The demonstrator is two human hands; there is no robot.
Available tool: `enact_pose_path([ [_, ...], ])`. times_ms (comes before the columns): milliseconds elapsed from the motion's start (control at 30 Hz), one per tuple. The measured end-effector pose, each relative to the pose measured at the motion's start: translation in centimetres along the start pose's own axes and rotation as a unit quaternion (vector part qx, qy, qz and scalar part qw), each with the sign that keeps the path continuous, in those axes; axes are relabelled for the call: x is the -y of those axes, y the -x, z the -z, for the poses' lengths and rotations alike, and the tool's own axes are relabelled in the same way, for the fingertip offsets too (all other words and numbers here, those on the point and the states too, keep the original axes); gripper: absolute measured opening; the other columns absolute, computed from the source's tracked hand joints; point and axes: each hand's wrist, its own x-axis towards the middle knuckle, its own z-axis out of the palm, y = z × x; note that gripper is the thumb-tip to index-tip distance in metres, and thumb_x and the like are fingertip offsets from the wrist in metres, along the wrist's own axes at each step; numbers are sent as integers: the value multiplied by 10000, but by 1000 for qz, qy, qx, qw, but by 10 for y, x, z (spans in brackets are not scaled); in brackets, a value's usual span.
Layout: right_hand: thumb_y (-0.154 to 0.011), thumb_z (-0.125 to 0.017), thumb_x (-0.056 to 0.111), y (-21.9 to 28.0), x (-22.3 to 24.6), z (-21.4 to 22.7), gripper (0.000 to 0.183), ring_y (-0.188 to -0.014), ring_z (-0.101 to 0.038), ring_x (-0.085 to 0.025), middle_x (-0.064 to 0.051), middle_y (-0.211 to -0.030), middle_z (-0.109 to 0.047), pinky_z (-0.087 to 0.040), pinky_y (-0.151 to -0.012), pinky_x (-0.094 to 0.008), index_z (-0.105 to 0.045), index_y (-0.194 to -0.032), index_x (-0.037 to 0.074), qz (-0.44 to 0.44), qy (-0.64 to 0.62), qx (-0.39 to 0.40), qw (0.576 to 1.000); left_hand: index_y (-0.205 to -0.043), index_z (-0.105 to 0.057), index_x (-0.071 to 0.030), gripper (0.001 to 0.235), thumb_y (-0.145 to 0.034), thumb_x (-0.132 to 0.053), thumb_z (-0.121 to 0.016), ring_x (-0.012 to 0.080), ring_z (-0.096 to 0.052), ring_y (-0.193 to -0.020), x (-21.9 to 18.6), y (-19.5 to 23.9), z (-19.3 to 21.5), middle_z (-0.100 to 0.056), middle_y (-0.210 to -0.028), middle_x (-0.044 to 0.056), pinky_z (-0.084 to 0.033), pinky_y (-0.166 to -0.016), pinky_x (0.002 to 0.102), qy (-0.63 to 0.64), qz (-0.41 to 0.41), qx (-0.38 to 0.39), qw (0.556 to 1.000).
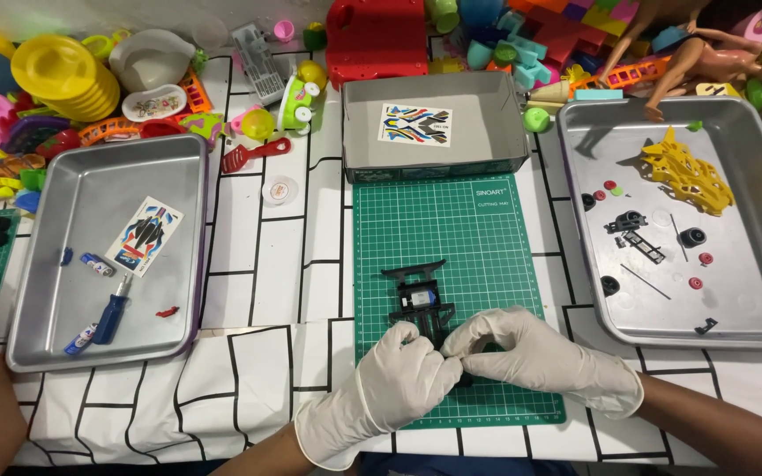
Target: Assembling the internal components of a toy car chassis, including the motor, gears, and battery terminals.
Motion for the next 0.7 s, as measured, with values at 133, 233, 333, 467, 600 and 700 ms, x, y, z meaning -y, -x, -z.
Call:
enact_pose_path([
  [133,-915,-741,136,-2,16,-1,105,-952,-783,-182,-45,-1020,-812,-658,-867,-311,-761,-1015,112,75,108,41,990,-719,-541,-124,317,-969,29,-663,146,-336,-553,1,-1,1,-326,-583,0,-453,-637,327,24,-6,-6,1000],
  [233,-943,-681,116,0,19,-2,109,-932,-772,-160,-20,-1024,-797,-652,-841,-292,-739,-1034,122,95,149,65,982,-735,-553,-120,306,-993,12,-653,146,-340,-552,1,-2,3,-333,-583,2,-446,-641,328,33,-4,1,999],
  [333,-941,-640,97,2,17,-5,143,-912,-761,-142,6,-1004,-783,-638,-808,-277,-740,-1036,134,82,181,59,978,-724,-523,-130,327,-1003,-2,-635,138,-332,-542,1,-2,2,-328,-574,-5,-439,-638,323,35,0,3,999],
  [467,-962,-594,33,4,19,-10,176,-882,-768,-164,-39,-1003,-754,-652,-794,-275,-692,-1090,102,57,108,60,991,-712,-500,-142,344,-1002,-22,-641,143,-348,-542,1,0,-1,-346,-576,-8,-451,-649,331,40,14,-3,999],
  [600,-967,-606,60,4,17,-13,129,-844,-733,-159,-51,-996,-750,-613,-730,-270,-686,-1059,100,68,89,46,993,-720,-509,-139,335,-1016,-23,-614,144,-357,-538,1,-2,1,-354,-577,-10,-452,-643,329,41,14,-4,999],
  [700,-976,-622,88,4,16,-14,79,-829,-738,-162,-59,-972,-749,-614,-730,-268,-688,-1019,91,40,64,36,996,-720,-518,-140,326,-1008,-7,-594,137,-354,-525,1,-3,1,-349,-565,-11,-455,-653,319,26,14,5,1000],
])
